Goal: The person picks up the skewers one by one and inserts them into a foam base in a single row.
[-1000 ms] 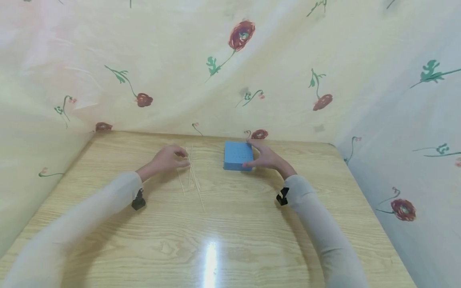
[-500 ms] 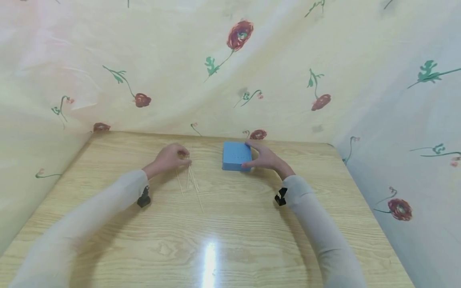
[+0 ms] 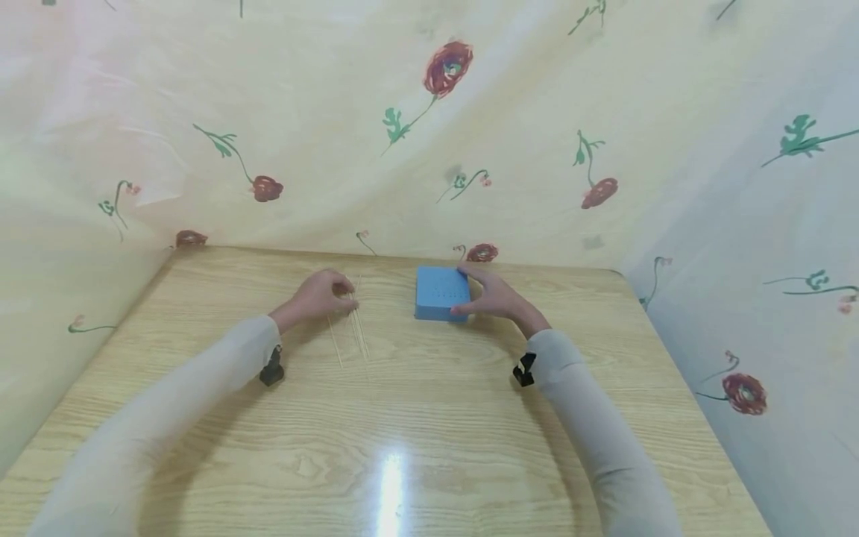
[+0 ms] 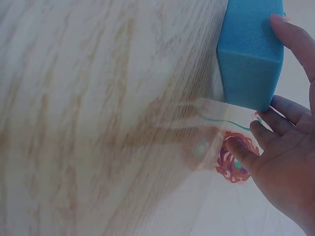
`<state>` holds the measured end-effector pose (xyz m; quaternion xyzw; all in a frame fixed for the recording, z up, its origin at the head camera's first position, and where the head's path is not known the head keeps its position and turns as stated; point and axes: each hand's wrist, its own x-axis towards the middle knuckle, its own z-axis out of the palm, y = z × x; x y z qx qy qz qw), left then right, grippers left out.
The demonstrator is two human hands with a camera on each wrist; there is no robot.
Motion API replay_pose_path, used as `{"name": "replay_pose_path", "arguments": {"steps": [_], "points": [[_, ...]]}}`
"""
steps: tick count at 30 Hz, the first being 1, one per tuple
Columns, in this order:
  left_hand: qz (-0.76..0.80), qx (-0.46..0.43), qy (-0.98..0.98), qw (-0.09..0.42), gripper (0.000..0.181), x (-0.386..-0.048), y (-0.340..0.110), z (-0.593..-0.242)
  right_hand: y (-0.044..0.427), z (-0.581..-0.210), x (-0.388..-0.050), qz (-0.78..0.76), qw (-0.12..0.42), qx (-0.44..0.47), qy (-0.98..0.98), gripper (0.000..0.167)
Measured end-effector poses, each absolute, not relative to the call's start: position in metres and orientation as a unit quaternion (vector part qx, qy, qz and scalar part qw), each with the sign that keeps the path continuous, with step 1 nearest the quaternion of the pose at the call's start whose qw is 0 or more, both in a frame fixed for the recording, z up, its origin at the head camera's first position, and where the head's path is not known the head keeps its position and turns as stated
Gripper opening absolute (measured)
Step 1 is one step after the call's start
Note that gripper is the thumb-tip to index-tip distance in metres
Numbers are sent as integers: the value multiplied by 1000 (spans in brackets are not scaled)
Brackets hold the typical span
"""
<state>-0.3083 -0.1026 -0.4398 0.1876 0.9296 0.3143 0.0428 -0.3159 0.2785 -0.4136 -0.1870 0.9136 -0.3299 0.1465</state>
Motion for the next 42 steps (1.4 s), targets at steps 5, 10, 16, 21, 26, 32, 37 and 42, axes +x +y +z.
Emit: {"name": "replay_pose_path", "arguments": {"steps": [5,10,16,21,26,32,37,42], "points": [[347,201,914,53,28,-309,-107,-440,278,-413,-316,-329,146,-191,913,102],[360,209,907,63,19,-310,-111,-442,279,-414,-315,-332,145,-193,912,103],[363,215,904,70,14,-311,-112,-442,279,-415,-314,-318,137,-199,917,102],[358,215,906,64,9,-310,-111,-443,275,-413,-310,-322,137,-211,913,101],[347,206,913,55,8,-308,-109,-443,272,-413,-304,-328,139,-215,909,102],[321,183,928,43,11,-306,-109,-442,267,-414,-301,-326,133,-224,909,101],[304,172,937,31,13,-306,-109,-440,261,-417,-299,-327,130,-239,905,99],[297,168,940,28,13,-307,-108,-439,255,-419,-297,-335,130,-256,898,98]]}}
